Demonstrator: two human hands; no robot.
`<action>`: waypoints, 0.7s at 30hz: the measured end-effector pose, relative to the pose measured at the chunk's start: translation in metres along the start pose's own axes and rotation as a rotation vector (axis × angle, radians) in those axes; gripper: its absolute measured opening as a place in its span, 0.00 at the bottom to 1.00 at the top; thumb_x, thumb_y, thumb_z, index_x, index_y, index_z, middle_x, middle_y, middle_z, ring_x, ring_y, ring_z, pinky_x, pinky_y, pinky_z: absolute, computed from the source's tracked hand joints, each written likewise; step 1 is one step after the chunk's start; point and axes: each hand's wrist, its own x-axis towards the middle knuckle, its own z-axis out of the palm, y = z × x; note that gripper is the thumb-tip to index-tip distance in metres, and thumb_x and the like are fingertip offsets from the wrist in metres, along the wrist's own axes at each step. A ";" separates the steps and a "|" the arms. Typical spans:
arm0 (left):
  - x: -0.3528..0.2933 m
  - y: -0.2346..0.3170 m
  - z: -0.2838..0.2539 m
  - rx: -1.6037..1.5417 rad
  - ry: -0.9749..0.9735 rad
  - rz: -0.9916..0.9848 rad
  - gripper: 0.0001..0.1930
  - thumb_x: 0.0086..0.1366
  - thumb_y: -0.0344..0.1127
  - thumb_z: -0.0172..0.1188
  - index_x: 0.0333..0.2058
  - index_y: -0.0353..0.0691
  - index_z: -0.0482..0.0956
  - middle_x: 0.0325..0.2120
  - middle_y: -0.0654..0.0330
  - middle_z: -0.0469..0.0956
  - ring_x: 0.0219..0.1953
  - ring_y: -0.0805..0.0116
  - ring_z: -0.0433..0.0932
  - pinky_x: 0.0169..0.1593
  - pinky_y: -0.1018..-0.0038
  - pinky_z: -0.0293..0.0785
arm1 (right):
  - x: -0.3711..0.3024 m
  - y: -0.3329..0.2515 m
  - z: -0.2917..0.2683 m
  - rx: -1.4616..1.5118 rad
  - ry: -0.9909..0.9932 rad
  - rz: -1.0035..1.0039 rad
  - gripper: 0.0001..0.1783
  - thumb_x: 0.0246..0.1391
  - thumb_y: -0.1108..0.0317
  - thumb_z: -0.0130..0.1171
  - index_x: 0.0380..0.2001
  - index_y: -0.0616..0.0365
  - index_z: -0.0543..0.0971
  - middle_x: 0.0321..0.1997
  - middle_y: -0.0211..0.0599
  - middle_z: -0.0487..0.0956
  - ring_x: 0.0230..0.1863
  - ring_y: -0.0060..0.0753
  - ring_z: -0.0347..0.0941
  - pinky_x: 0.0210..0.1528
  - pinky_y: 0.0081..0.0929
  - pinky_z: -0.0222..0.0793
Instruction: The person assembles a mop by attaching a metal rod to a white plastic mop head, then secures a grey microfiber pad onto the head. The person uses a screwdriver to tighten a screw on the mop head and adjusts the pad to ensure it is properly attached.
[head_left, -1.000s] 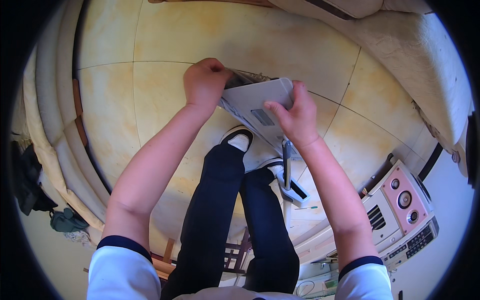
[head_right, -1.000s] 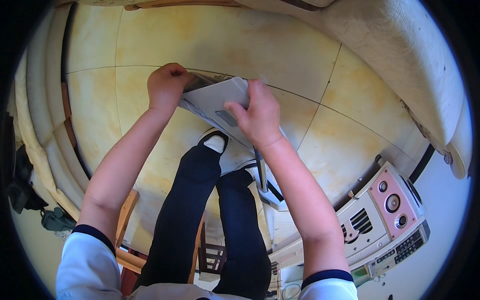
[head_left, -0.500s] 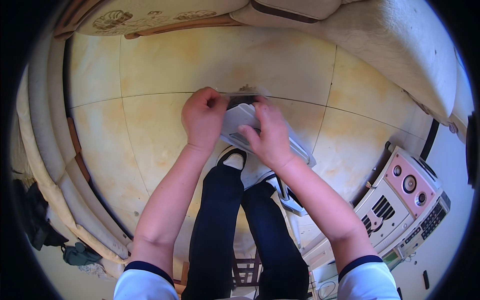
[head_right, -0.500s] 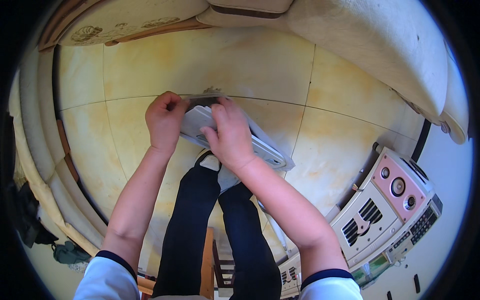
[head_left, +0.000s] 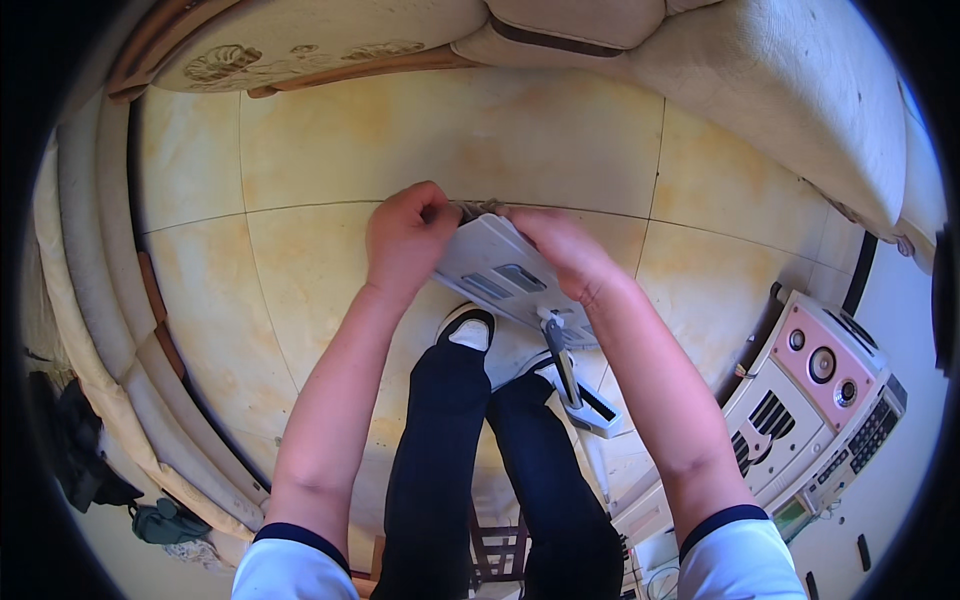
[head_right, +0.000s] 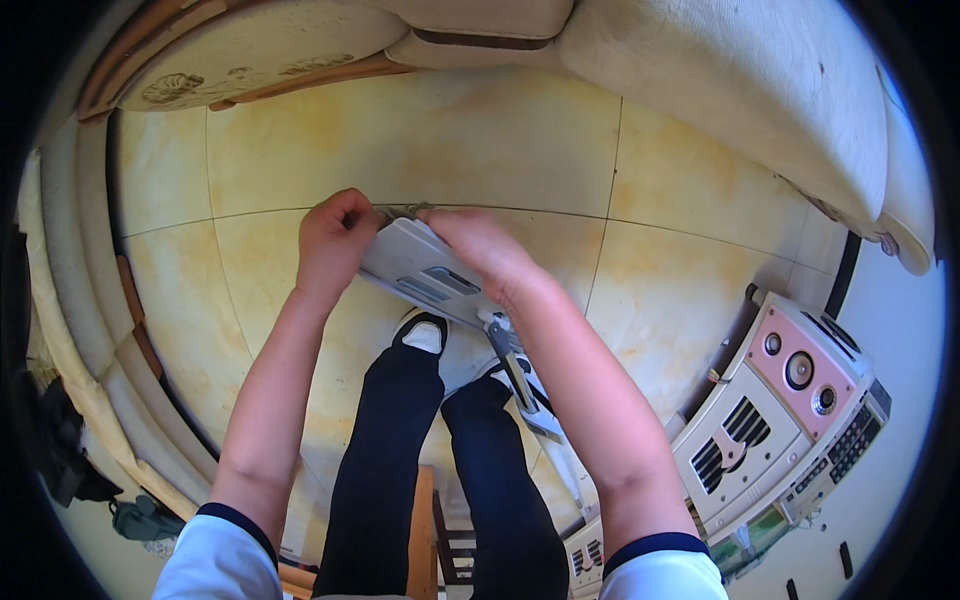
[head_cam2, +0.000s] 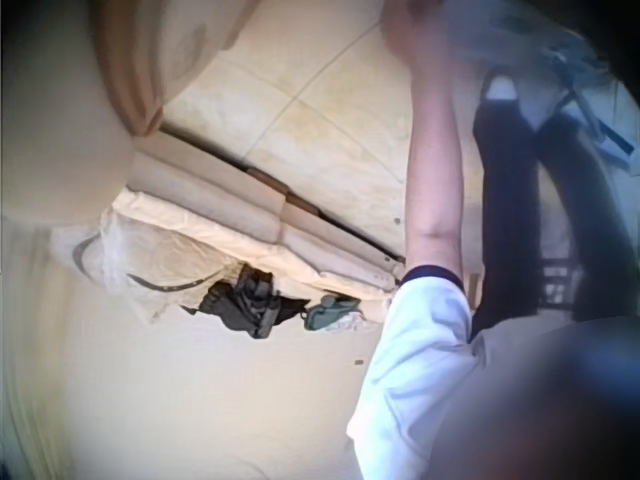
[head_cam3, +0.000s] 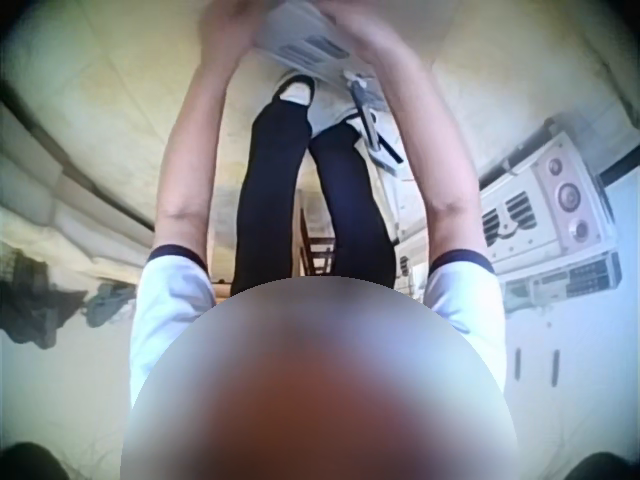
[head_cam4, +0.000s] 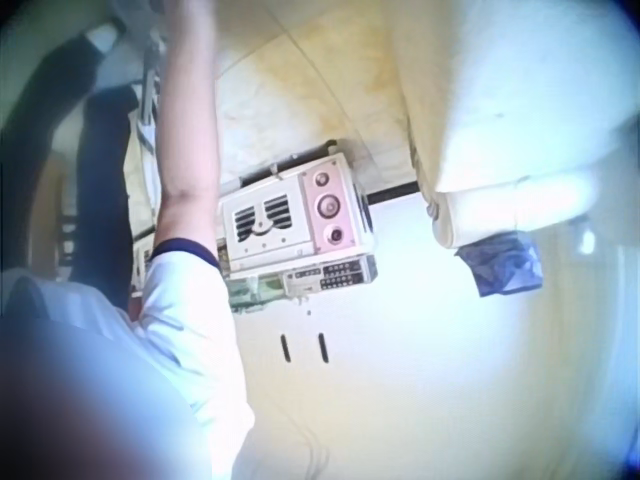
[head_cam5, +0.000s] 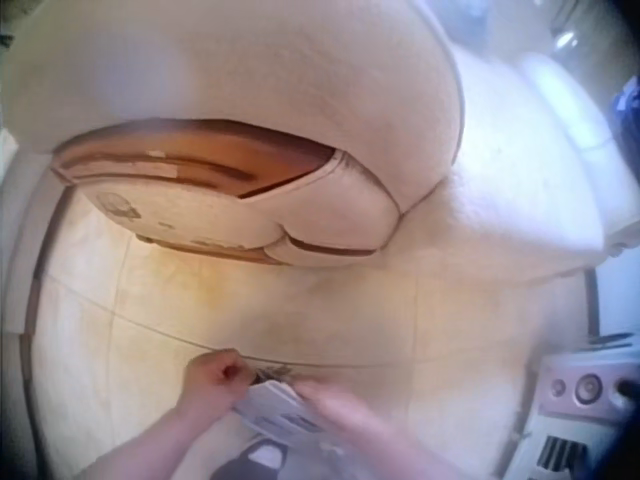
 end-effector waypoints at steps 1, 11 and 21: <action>-0.001 -0.001 0.000 -0.010 0.007 -0.006 0.06 0.51 0.33 0.59 0.23 0.39 0.72 0.17 0.58 0.72 0.20 0.65 0.71 0.27 0.73 0.67 | 0.001 0.000 0.001 0.051 -0.038 0.015 0.12 0.52 0.65 0.58 0.35 0.63 0.80 0.34 0.33 0.79 0.34 0.24 0.72 0.38 0.23 0.68; 0.001 -0.011 -0.018 -0.445 -0.307 -0.186 0.10 0.54 0.39 0.63 0.24 0.41 0.72 0.19 0.68 0.69 0.25 0.78 0.66 0.30 0.78 0.63 | 0.007 0.018 0.000 0.255 0.012 -0.191 0.11 0.47 0.64 0.66 0.25 0.58 0.77 0.23 0.26 0.73 0.26 0.19 0.65 0.30 0.20 0.61; 0.007 -0.018 -0.025 -0.696 -0.596 -0.430 0.13 0.51 0.39 0.69 0.25 0.44 0.72 0.22 0.71 0.70 0.28 0.80 0.65 0.33 0.82 0.59 | 0.000 -0.012 -0.001 0.032 -0.056 -0.257 0.12 0.42 0.73 0.66 0.29 0.56 0.73 0.29 0.26 0.71 0.33 0.21 0.65 0.37 0.18 0.59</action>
